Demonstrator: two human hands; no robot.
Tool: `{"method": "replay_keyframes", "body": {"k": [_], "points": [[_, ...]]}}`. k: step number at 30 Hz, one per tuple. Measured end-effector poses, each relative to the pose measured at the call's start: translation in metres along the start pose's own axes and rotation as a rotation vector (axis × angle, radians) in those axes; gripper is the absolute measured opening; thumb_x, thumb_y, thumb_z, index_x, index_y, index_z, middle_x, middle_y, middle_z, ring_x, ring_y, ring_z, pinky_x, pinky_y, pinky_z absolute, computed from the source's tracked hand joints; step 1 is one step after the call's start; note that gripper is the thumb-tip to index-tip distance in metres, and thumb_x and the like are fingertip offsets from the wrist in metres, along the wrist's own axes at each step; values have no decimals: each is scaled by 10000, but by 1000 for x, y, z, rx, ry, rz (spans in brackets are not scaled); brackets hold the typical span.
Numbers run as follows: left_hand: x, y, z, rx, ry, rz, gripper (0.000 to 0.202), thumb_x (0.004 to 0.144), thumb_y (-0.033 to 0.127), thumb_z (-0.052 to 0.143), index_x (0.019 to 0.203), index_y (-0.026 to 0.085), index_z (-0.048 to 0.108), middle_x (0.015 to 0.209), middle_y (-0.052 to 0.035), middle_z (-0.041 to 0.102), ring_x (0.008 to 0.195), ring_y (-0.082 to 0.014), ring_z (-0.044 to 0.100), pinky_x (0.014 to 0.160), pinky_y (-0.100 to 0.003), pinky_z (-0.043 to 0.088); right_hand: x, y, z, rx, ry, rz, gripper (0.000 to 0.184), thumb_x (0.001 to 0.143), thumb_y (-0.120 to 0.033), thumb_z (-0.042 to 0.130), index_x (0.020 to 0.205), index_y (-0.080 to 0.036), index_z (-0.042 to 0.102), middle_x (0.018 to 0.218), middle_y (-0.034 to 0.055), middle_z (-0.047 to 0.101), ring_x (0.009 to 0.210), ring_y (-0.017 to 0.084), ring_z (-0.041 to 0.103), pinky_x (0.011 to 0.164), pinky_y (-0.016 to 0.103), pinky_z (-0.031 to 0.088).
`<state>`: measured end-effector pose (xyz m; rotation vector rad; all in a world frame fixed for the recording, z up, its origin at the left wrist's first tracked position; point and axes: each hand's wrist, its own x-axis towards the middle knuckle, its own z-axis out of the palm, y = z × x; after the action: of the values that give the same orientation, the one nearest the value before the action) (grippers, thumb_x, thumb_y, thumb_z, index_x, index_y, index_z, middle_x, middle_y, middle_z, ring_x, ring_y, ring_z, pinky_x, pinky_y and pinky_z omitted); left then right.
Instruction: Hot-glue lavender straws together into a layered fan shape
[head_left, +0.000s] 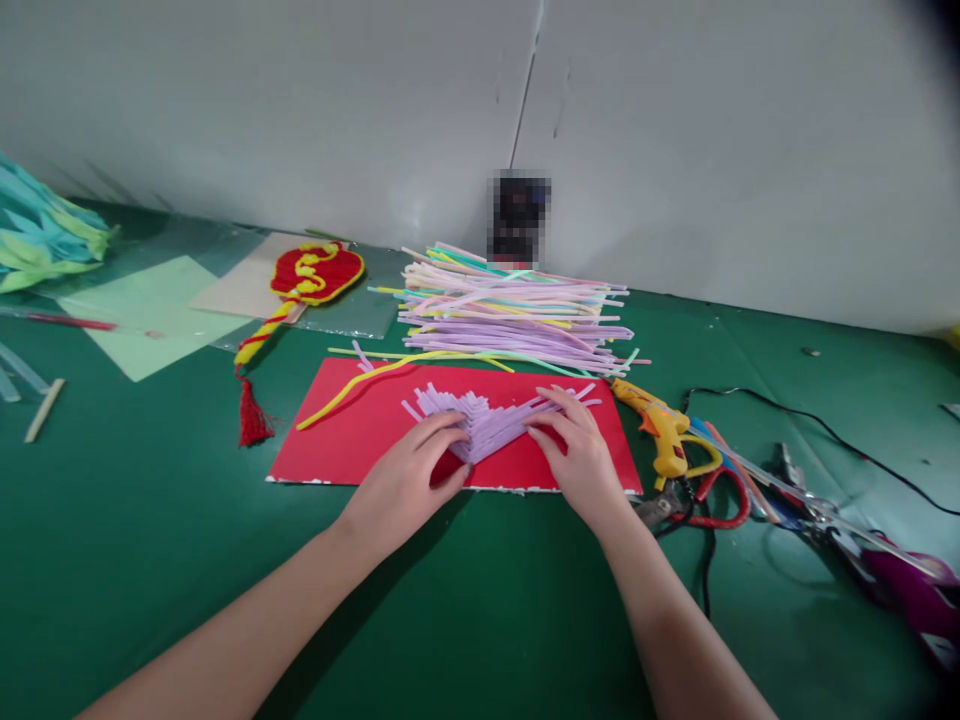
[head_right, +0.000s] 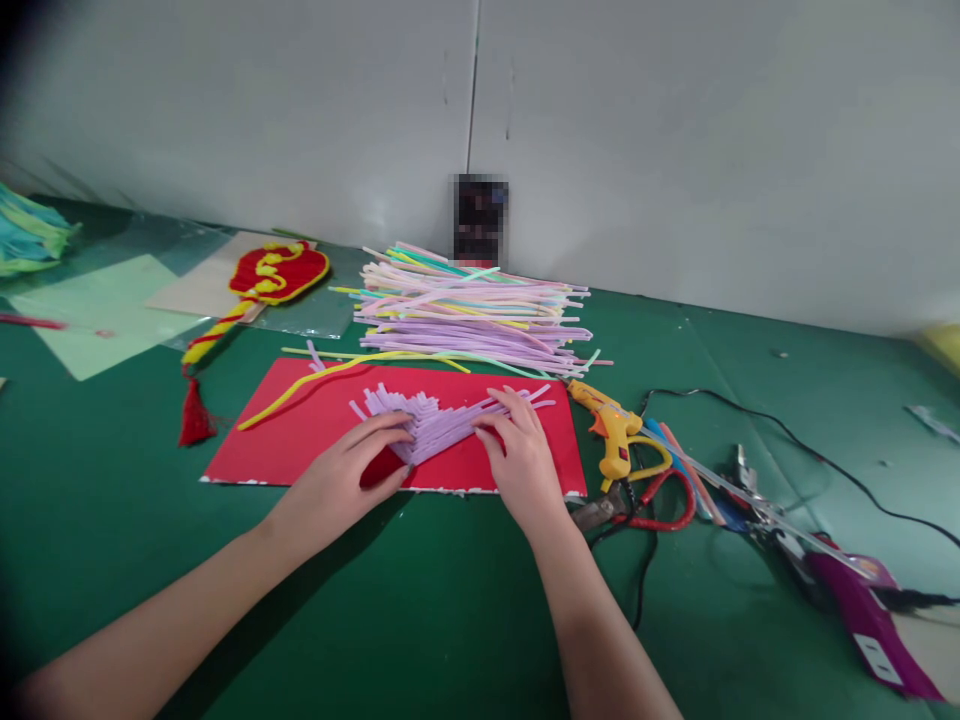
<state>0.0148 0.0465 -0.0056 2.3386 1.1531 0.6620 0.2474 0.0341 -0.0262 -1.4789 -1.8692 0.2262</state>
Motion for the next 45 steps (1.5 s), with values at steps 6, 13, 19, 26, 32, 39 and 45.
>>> {"method": "replay_keyframes", "body": {"k": [6,13,19,26,32,39,45], "points": [[0,0,0,-3,-5,-6,210,863,245,529,1068,220,564,1270,-61,531,1179,-225,514,979,-410,469,1,0,0,-23,9,-7,154,873,-231,490,902,-227,641,1250,91,553,1255,254,423,1036,508,359],[1,0,-1,4,-9,-17,214,859,256,536,1067,217,565,1267,-55,536,1176,-215,517,987,-396,463,-1,3,-5,-105,32,43,196,881,-216,465,981,-219,633,1274,102,529,1261,262,413,1032,516,338],[1,1,-1,8,-18,-28,210,856,250,542,1062,216,564,1269,-50,535,1184,-207,509,996,-384,456,0,2,-4,-143,29,54,165,878,-231,481,942,-209,631,1277,111,521,1268,260,400,1038,505,330],[1,1,-2,4,-26,-24,212,857,244,541,1067,217,560,1271,-54,530,1180,-209,511,986,-390,463,-2,4,-5,-173,73,56,164,868,-235,508,905,-221,667,1290,101,520,1237,262,437,1029,527,332],[1,1,-1,-1,-8,-10,211,852,231,545,1061,212,563,1262,-63,534,1172,-220,519,980,-411,466,-1,-3,-8,-126,153,38,146,850,-254,554,888,-224,691,1288,90,538,1230,257,452,1016,498,374],[1,-2,2,-31,36,29,215,849,225,544,1063,205,561,1247,-70,540,1172,-212,512,992,-413,453,-3,-38,5,-2,55,-108,143,853,-189,543,880,-221,680,1258,82,561,1257,242,430,1021,466,390],[2,-1,1,-36,49,37,223,842,212,549,1065,204,561,1229,-68,556,1168,-213,513,988,-408,459,-6,-48,19,-12,-56,-142,166,868,-204,523,921,-237,678,1297,64,540,1281,248,398,1045,512,349]]}}
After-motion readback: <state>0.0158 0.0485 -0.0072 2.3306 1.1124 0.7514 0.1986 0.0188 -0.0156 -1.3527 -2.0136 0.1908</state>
